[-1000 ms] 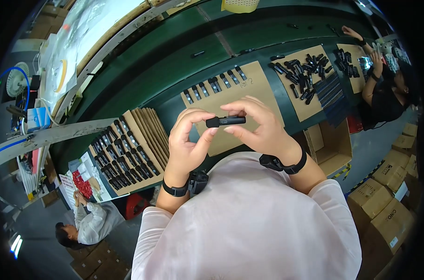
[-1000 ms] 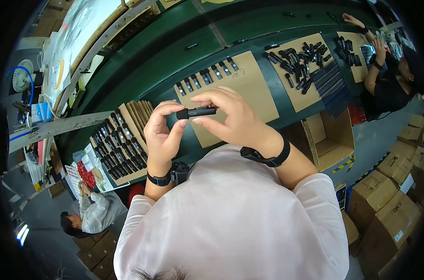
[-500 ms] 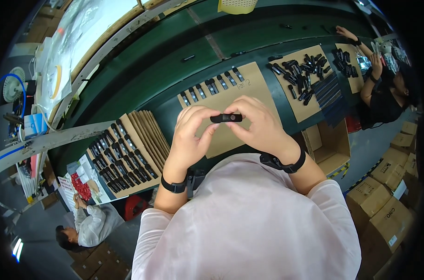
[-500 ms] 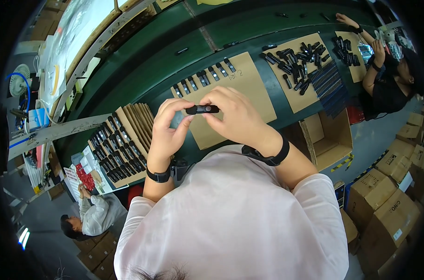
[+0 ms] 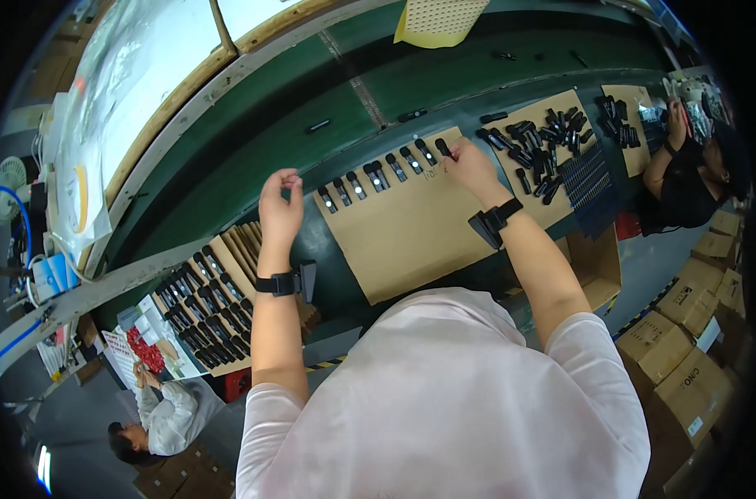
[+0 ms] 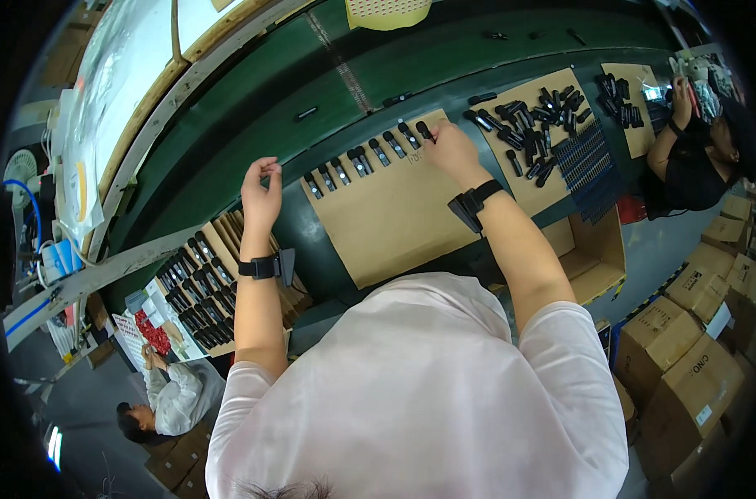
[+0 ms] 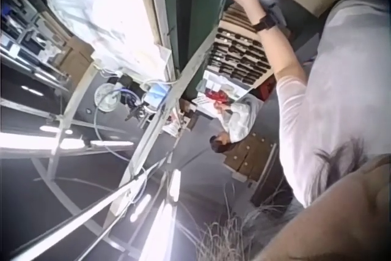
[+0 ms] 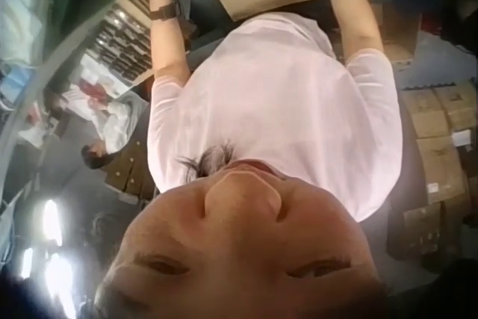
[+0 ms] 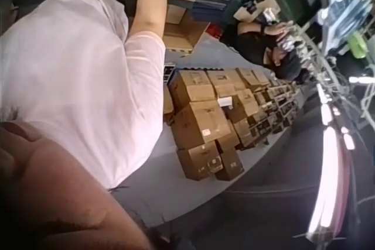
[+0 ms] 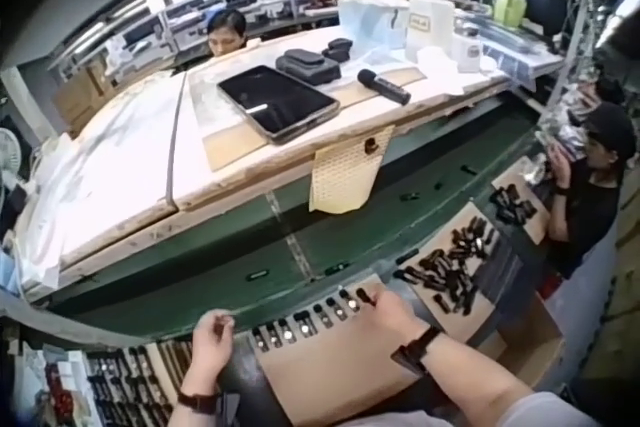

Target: Manually assembling small black plastic electronic components by snapping two parts together and placing the assembly into a storage tray.

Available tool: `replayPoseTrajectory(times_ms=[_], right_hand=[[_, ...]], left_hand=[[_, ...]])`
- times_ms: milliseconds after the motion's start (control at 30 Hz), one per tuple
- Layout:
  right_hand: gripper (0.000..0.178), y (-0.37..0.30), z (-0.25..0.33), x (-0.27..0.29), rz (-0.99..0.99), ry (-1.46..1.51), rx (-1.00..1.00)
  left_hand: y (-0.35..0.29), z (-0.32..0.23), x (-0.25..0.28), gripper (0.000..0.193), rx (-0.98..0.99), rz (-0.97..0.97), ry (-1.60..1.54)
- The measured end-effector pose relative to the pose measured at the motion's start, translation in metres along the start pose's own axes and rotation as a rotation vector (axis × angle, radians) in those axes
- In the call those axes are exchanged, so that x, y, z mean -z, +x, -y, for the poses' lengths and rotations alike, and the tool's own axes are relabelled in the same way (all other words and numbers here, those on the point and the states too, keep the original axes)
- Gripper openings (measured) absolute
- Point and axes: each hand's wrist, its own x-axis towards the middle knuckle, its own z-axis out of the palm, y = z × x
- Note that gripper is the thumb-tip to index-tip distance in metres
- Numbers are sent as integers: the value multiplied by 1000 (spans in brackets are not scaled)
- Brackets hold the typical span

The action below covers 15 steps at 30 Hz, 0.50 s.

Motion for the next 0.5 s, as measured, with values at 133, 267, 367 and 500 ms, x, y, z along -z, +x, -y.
replayPoseTrajectory(times_ms=[133, 267, 367, 500], right_hand=[[25, 20, -7, -17, 13, -105, -39], [29, 31, -11, -30, -57, -191, -25], [30, 31, -16, -34, -74, -163, 0], [26, 23, -29, -32, -200, -132, 208]], left_hand=[[22, 39, -2, 19, 58, 13, 110], [42, 66, -11, 19, 44, 24, 145], [57, 82, -22, 22, 37, 50, 167], [79, 99, -42, 27, 18, 67, 244]])
